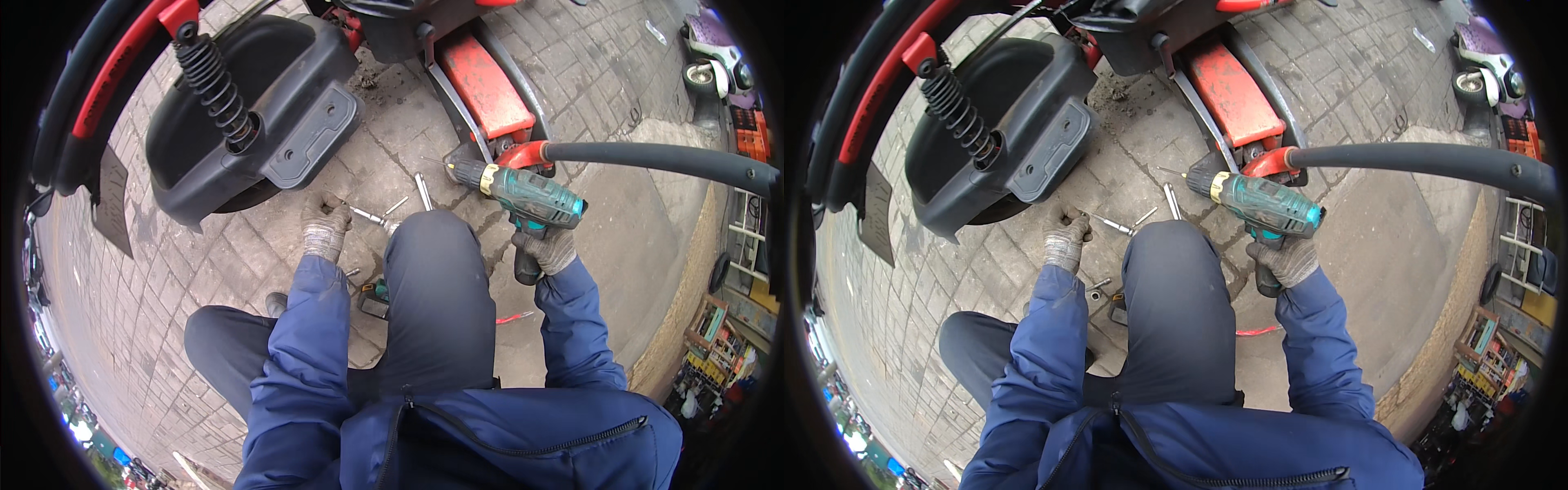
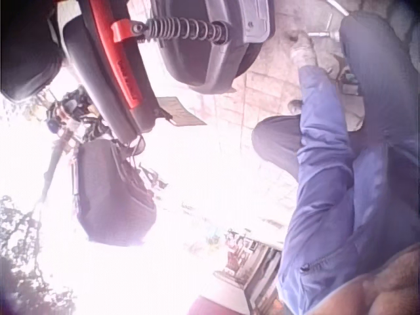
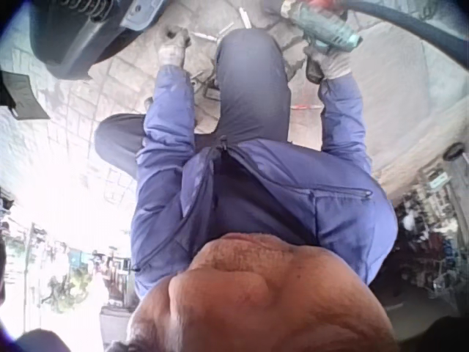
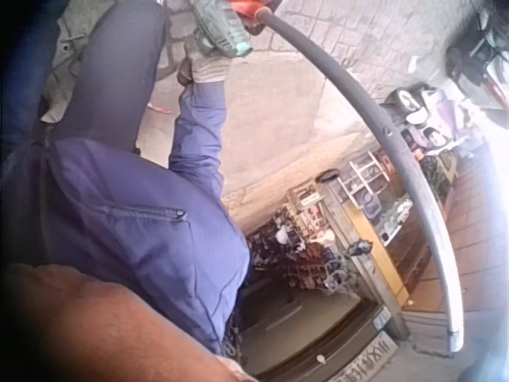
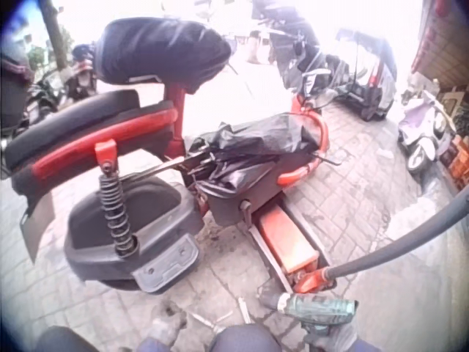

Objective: The person uses a cordless impact driver and wrench to remove and reinstall bolts on the rear fender and shock absorber of a red scooter. They adjust the fender position and tighten fasteners, then place the tools on a nearby workbench.

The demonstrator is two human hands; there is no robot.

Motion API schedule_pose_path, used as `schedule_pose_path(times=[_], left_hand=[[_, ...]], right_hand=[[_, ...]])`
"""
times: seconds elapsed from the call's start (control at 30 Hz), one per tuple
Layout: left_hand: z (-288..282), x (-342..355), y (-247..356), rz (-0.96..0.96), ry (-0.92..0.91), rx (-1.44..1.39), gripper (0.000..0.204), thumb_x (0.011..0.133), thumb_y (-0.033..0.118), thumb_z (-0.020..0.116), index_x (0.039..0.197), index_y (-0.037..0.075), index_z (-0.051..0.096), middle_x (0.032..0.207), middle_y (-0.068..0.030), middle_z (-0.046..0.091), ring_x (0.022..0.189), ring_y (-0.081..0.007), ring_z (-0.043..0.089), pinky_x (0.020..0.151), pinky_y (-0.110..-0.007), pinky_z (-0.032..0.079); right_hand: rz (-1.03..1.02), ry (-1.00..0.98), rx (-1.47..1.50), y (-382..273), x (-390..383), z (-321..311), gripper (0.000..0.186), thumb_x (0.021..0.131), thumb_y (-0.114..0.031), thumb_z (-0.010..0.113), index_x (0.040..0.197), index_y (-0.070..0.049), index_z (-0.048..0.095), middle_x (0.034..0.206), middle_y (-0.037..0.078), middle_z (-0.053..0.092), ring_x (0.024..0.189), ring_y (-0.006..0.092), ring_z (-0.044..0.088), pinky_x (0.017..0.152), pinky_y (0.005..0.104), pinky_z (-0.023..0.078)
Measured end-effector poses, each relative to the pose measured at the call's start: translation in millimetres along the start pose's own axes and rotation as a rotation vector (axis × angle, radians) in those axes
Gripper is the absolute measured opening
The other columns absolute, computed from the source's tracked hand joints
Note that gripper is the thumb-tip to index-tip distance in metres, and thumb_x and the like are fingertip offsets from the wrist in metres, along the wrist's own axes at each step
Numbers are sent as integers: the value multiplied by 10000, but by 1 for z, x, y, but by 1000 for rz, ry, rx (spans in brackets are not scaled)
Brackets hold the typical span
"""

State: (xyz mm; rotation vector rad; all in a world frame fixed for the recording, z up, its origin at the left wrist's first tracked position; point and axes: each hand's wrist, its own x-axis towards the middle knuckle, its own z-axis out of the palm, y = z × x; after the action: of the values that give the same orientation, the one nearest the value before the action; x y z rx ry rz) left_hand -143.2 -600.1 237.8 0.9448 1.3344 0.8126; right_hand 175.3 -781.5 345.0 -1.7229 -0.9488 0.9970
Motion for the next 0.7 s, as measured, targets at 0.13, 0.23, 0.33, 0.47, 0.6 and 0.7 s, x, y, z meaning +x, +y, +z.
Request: schedule_pose_path(times=[0.13, 0.23, 0.33, 0.47, 0.6, 0.7], left_hand=[[-7, -30, 74, 139, -23, -29, 159, 833, -51, 590, 905, 53, 493, 750, -55, 565, 595, -124, 574, 515, -240, 510], [-10, -43, 116, 219, -22, -66, 151, 843, -49, 583, 944, 51, 533, 752, -26, 558, 597, -93, 563, 510, -233, 512], [-17, -50, 138, 286, 10, -55, 157, 846, -44, 599, 970, 45, 563, 795, -42, 587, 629, -110, 583, 536, -236, 517], [-28, -49, 141, 218, 54, -154, 113, 865, -26, 617, 960, 29, 590, 810, -39, 598, 637, -106, 586, 553, -224, 519], [-34, -38, 143, 269, -19, -159, 113, 875, -19, 613, 980, 24, 607, 827, -44, 611, 654, -104, 591, 566, -216, 520], [-33, -36, 144, 237, -19, -195, 108, 878, -15, 616, 977, 27, 620, 821, -34, 616, 656, -78, 586, 559, -203, 523]], right_hand=[[-50, -194, 355, -68, 31, 1, 797, 669, -170, 864, 1345, -88, 449, 1201, 64, 592, 1137, 199, 538, 959, 366, 467], [-40, -295, 360, -118, 41, 7, 740, 670, -130, 858, 1311, -87, 490, 1193, 66, 603, 1101, 196, 567, 927, 367, 496], [23, -423, 272, -159, 49, 9, 721, 660, -104, 860, 1288, -82, 507, 1171, 67, 616, 1055, 189, 593, 899, 359, 514], [-26, -468, 227, -191, 56, 20, 724, 629, -84, 875, 1261, -58, 522, 1127, 71, 635, 1015, 187, 612, 898, 366, 525], [-113, -479, 149, -207, 57, 31, 712, 631, -81, 876, 1251, -49, 529, 1128, 76, 638, 1021, 188, 613, 902, 371, 526], [-116, -456, 137, -211, 55, 34, 705, 635, -80, 873, 1250, -44, 528, 1133, 80, 639, 1024, 189, 614, 904, 368, 526]])
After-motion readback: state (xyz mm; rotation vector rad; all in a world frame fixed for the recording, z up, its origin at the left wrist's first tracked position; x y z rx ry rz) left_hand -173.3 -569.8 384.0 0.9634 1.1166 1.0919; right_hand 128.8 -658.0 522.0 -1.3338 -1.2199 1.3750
